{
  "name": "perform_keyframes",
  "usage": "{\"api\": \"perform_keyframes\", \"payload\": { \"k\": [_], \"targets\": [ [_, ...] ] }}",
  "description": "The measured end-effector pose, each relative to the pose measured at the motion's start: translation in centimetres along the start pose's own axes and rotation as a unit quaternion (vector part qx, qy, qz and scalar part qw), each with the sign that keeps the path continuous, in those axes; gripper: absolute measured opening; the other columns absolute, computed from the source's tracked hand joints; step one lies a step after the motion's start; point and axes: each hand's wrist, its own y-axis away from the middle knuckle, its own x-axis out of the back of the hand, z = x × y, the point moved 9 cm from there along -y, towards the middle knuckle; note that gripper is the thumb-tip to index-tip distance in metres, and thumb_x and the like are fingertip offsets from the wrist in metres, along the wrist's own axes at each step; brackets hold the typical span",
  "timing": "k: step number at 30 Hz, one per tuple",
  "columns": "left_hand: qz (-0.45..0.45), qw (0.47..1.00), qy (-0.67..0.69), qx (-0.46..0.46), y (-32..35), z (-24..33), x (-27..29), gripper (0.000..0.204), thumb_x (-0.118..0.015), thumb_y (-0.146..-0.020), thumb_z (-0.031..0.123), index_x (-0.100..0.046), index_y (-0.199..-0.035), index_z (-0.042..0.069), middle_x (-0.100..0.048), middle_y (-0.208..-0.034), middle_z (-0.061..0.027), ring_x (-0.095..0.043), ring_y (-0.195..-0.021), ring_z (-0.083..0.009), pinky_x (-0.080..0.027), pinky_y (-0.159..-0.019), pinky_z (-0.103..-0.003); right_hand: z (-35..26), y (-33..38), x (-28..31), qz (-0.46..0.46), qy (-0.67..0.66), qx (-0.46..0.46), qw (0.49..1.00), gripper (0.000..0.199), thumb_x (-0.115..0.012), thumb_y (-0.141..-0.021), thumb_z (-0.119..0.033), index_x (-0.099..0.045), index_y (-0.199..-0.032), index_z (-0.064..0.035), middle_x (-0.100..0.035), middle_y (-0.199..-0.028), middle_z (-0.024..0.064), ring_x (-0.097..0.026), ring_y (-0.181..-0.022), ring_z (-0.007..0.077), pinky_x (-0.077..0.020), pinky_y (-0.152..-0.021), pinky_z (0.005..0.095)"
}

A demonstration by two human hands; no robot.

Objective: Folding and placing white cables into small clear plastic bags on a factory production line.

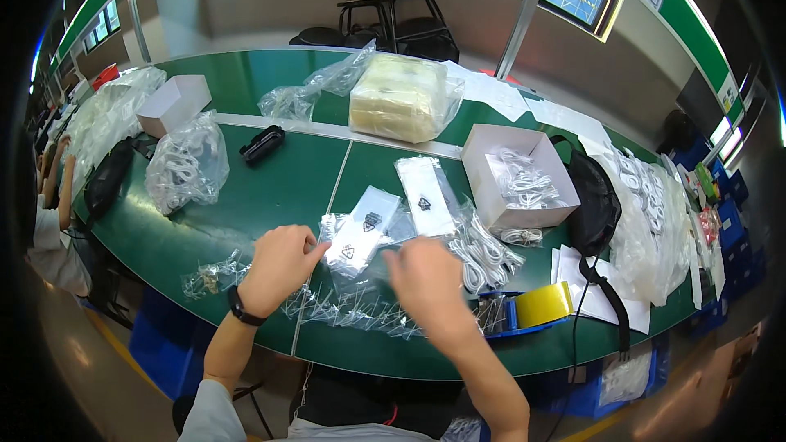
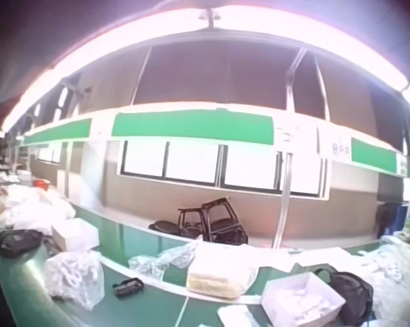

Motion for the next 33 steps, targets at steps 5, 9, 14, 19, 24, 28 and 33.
{"api": "perform_keyframes", "payload": {
  "k": [5, 9, 14, 19, 24, 28, 33],
  "targets": [
    [-0.015, 0.997, 0.075, -0.032, -0.2, 0.1, -0.6, 0.023, -0.072, -0.081, 0.027, -0.063, -0.076, 0.006, -0.064, -0.074, -0.0081, -0.062, -0.071, -0.0282, -0.047, -0.062, -0.039, -1.3, -0.1, -7.2, -0.130, 0.034, -0.011, 0.991, 0.033, -0.075, -0.077, -0.036, -0.071, -0.071, -0.0033, -0.066, -0.066, 0.0138, -0.065, -0.066, 0.0342, -0.0505, -0.062, 0.0421],
    [-0.018, 0.989, 0.102, -0.110, 2.9, 2.7, 0.4, 0.020, -0.075, -0.076, 0.019, -0.060, -0.081, 0.007, -0.056, -0.075, -0.0064, -0.056, -0.075, -0.0261, -0.046, -0.065, -0.037, -0.1, -0.2, -7.9, -0.132, -0.049, -0.022, 0.990, 0.031, -0.075, -0.077, -0.034, -0.071, -0.072, -0.0038, -0.067, -0.066, 0.0122, -0.066, -0.065, 0.0302, -0.0501, -0.061, 0.0396],
    [-0.048, 0.986, 0.064, -0.149, 5.7, 2.7, -1.8, 0.020, -0.074, -0.078, 0.019, -0.059, -0.083, 0.007, -0.058, -0.081, -0.0051, -0.057, -0.078, -0.0249, -0.047, -0.066, -0.038, 0.6, -1.3, -6.4, -0.091, -0.140, -0.041, 0.985, 0.028, -0.074, -0.079, -0.031, -0.071, -0.072, -0.0036, -0.067, -0.065, 0.0081, -0.066, -0.064, 0.0264, -0.0496, -0.060, 0.0361],
    [-0.066, 0.984, 0.077, -0.145, 6.0, 2.2, -1.9, 0.019, -0.073, -0.080, 0.019, -0.058, -0.083, 0.007, -0.058, -0.081, -0.0054, -0.058, -0.080, -0.0249, -0.047, -0.066, -0.038, -0.5, -1.0, -5.6, -0.137, -0.088, -0.057, 0.985, 0.027, -0.073, -0.079, -0.029, -0.070, -0.072, -0.0030, -0.067, -0.066, 0.0099, -0.066, -0.065, 0.0293, -0.0503, -0.062, 0.0382],
    [-0.070, 0.985, 0.062, -0.147, 5.8, 2.6, -2.2, 0.020, -0.073, -0.080, 0.020, -0.058, -0.083, 0.006, -0.058, -0.081, -0.0058, -0.058, -0.080, -0.0254, -0.047, -0.066, -0.038, -0.1, -0.2, -8.5, -0.190, -0.101, -0.033, 0.976, 0.027, -0.074, -0.078, -0.029, -0.071, -0.074, -0.0024, -0.068, -0.070, 0.0123, -0.067, -0.069, 0.0327, -0.0508, -0.064, 0.0410],
    [-0.079, 0.987, 0.060, -0.129, 6.1, 2.0, -2.1, 0.021, -0.073, -0.081, 0.022, -0.058, -0.083, 0.006, -0.058, -0.081, -0.0073, -0.058, -0.080, -0.0269, -0.047, -0.067, -0.038, 0.4, -1.5, -6.7, -0.108, -0.183, -0.039, 0.976, 0.024, -0.075, -0.078, -0.023, -0.069, -0.076, 0.0004, -0.065, -0.066, 0.0084, -0.062, -0.061, 0.0182, -0.0481, -0.059, 0.0310],
    [-0.036, 0.989, 0.060, -0.133, 4.9, 2.6, 1.7, 0.029, -0.078, -0.076, 0.022, -0.055, -0.085, 0.005, -0.056, -0.084, -0.0098, -0.057, -0.080, -0.0289, -0.046, -0.067, -0.039, 0.4, -2.5, -4.3, -0.086, -0.420, -0.033, 0.903, 0.023, -0.071, -0.085, -0.017, -0.068, -0.085, 0.0052, -0.063, -0.069, 0.0036, -0.055, -0.066, 0.0074, -0.0447, -0.062, 0.0237]
  ]
}}
